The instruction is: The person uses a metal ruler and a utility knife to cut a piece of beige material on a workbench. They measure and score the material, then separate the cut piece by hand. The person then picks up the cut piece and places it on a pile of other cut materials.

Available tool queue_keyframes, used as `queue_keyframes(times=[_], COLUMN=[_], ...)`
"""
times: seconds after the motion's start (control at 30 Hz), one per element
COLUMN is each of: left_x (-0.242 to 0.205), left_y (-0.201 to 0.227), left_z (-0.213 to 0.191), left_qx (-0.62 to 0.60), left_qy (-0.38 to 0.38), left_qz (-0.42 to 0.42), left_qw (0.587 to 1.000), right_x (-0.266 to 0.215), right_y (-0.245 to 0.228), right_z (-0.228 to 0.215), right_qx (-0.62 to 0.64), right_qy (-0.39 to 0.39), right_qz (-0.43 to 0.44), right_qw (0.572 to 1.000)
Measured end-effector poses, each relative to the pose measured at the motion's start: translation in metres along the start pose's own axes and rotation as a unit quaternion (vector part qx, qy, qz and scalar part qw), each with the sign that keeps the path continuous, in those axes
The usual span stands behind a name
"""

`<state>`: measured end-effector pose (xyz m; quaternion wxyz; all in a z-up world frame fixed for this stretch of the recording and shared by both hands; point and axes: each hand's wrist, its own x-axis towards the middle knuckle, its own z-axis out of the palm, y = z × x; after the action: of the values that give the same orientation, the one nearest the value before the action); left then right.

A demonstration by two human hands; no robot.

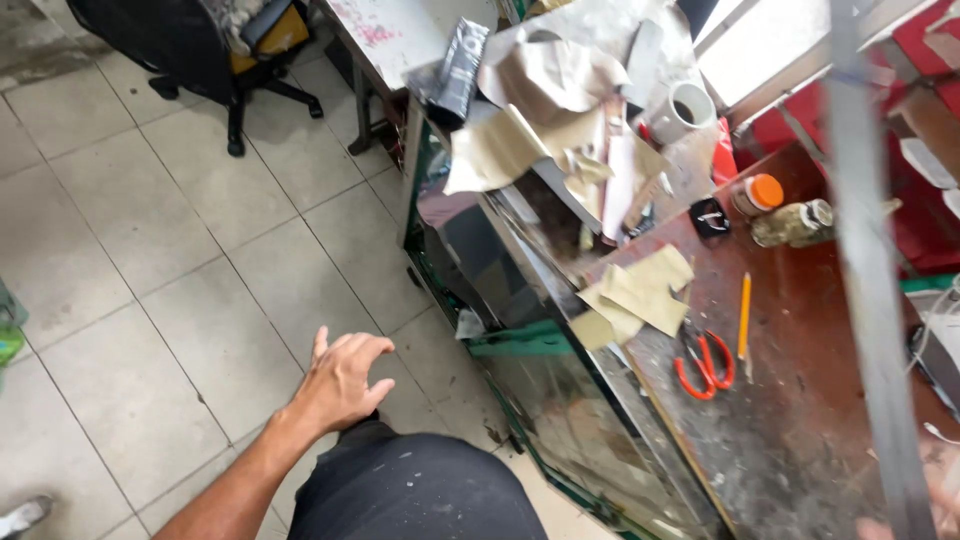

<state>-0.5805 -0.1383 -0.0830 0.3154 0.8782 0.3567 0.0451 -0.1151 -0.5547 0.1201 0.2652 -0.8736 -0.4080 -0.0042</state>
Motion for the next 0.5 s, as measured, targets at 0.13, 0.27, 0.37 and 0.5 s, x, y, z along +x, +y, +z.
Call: queue_keyframes(times=[0.13,0.27,0.37,0.5], left_x=[-0.009,-0.013,-0.007,0.011], left_y=[-0.072,-0.128,-0.156,-0.190], left_z=[-0.051,-0.090,-0.113,-0.128], left_qx=[0.009,0.015,0.001,-0.003], left_qy=[0.014,0.048,0.071,0.029], left_qz=[-0.017,-0.092,-0.159,-0.293], left_qw=[1.000,0.995,0.985,0.956], right_x=[0.105,0.230,0.315,0.434], right_y=[-0.167,-0.308,-0.386,-0.421], right_z=[0.043,0.098,0.149,0.228], right_qx=[0.054,-0.156,-0.164,-0.116], right_qy=[0.056,-0.035,-0.098,-0.164], right_qz=[-0.042,-0.072,-0.010,0.012], right_qw=[0.996,0.984,0.981,0.980])
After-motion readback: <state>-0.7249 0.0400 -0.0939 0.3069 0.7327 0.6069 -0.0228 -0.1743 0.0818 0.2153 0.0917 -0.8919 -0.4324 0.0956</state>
